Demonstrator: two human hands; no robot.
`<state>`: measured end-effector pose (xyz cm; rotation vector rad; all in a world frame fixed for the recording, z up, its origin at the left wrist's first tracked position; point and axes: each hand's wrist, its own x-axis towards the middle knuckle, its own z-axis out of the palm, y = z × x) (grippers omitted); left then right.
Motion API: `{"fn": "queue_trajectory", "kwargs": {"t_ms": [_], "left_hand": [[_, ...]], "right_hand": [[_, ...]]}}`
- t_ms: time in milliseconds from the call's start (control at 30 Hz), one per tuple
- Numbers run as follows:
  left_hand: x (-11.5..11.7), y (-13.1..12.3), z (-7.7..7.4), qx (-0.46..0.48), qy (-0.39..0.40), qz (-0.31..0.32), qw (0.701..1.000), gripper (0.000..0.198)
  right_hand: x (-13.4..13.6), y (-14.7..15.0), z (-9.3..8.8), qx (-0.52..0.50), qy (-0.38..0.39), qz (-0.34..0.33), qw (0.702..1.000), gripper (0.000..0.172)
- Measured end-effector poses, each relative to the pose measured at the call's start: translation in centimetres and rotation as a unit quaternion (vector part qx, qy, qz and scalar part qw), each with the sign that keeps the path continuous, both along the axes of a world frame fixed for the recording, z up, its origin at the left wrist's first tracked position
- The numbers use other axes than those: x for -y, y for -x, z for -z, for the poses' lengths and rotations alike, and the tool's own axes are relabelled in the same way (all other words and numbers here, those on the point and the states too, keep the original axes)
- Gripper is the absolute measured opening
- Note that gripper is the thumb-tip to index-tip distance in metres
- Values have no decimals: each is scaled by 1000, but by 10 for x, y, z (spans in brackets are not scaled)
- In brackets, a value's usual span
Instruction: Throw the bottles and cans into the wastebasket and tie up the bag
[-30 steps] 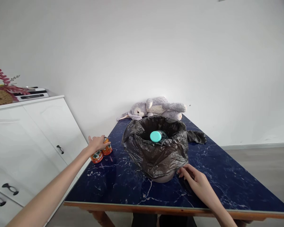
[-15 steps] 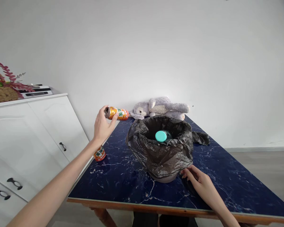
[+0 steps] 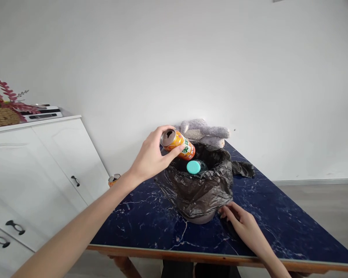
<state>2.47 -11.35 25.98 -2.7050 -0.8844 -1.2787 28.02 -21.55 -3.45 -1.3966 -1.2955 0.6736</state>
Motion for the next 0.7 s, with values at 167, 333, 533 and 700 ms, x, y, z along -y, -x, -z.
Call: {"fn": "queue_trajectory", "kwargs": {"t_ms": [167,333,533,700], "left_hand": [[-6,-8,8,-76,77,6,994,50],[-10,-5,11,-44,61,4,997,40],[-47,38,17,28,13,-81,996,43],[-104,111,44,-73,104,-291,948,62]], "right_hand": [[0,1,-3,-8,-4,-4,1000,44],[1,1,-7,5,1,-6,1000,46],[3,2,-10,2,3,-8,1000,47],[3,2,-9,2,7,-3,1000,45]]}}
